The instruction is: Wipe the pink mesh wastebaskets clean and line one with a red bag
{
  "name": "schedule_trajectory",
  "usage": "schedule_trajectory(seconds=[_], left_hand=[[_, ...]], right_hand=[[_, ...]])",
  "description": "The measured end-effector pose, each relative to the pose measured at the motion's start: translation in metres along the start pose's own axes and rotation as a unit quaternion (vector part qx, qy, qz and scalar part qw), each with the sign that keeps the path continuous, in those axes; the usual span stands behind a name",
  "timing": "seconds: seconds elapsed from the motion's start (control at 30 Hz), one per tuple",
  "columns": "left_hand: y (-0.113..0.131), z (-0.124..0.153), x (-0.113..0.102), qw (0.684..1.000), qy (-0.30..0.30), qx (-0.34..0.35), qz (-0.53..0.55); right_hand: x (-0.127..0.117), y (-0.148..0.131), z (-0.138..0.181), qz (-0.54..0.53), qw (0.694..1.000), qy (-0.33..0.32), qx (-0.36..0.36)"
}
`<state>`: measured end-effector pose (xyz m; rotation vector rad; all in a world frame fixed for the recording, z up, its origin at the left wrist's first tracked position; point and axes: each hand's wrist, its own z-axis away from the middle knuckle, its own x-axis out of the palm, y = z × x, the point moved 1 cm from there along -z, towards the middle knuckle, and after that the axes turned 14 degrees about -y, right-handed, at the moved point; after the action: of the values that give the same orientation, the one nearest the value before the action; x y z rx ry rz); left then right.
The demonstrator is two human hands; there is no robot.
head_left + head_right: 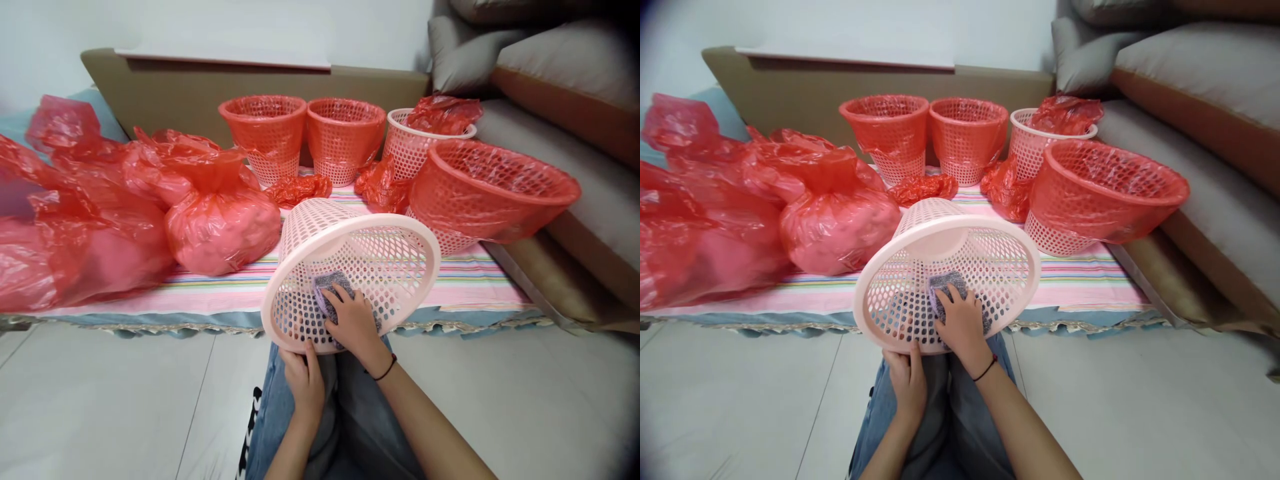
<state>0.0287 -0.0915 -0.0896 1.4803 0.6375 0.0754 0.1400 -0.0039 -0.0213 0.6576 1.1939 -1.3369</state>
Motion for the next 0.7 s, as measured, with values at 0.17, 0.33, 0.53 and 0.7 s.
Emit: schedule_trajectory(seconds=[0.17, 0.33, 0.53, 0.7], left_hand=[[-0.004, 0.000, 0.003, 1.000, 0.002, -0.003, -0.019], [-0.007, 0.001, 0.003, 0.999, 0.000, 0.014, -0.031], [-0.007, -0.001, 0.003, 0.999, 0.012, 0.024, -0.032], [-0.003, -0.003, 0.004, 0.999, 0.016, 0.032, -0.024]], right_hand=[[0.002, -0.021, -0.006, -0.016, 1.000, 0.004, -0.015], [0.006, -0.037, -0.016, -0.127, 0.985, 0.050, -0.106], [-0.003, -0.003, -0.013, 0.015, 0.997, -0.003, -0.081], [-0.017, 0.027, -0.011, 0.136, 0.991, 0.019, -0.009]])
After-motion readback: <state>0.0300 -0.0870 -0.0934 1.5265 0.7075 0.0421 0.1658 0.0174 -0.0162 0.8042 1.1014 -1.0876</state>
